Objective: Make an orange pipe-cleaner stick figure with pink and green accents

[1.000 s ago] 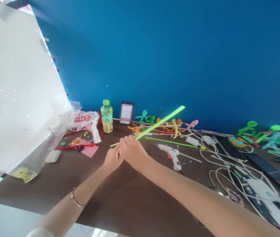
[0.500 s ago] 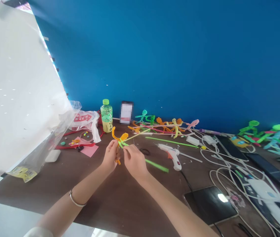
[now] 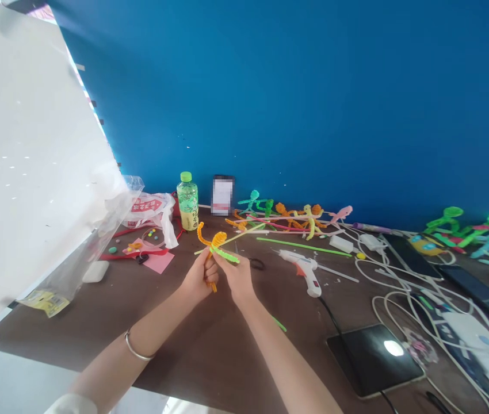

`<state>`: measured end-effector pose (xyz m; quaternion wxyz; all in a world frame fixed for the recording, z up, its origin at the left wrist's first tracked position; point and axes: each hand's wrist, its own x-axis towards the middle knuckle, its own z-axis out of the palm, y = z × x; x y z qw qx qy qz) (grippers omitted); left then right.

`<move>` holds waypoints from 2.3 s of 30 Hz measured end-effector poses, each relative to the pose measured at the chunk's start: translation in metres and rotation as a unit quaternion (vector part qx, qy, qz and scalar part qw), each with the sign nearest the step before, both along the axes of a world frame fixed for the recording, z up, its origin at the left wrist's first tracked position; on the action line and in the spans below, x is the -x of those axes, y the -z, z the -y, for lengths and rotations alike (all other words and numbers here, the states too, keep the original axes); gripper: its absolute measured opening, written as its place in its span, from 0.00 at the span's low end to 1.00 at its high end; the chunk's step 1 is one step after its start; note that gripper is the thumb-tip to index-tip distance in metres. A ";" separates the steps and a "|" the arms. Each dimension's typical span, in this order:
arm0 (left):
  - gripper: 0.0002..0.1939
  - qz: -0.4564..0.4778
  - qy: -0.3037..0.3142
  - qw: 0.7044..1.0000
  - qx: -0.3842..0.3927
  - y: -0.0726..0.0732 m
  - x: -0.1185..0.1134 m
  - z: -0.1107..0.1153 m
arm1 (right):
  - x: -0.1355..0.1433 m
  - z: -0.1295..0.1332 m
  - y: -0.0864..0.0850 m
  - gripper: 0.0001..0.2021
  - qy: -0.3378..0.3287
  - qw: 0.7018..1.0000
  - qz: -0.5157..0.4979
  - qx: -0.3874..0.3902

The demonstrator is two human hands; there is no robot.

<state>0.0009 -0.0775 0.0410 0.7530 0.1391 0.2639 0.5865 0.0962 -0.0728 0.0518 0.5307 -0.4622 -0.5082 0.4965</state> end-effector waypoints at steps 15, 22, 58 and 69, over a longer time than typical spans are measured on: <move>0.25 -0.044 0.130 0.991 0.010 0.002 0.008 -0.003 | -0.031 -0.009 -0.016 0.10 -0.114 0.947 0.245 -0.172; 0.25 -0.071 0.137 0.988 0.003 0.002 0.008 -0.003 | -0.030 -0.005 -0.006 0.10 -0.083 0.944 0.240 -0.209; 0.19 -0.137 0.128 0.981 -0.054 0.007 0.006 -0.004 | -0.033 -0.003 0.017 0.13 -0.042 0.989 0.111 -0.090; 0.17 -0.350 -0.030 0.921 -0.166 0.013 -0.006 0.003 | -0.024 0.004 0.014 0.11 0.039 0.994 0.075 -0.075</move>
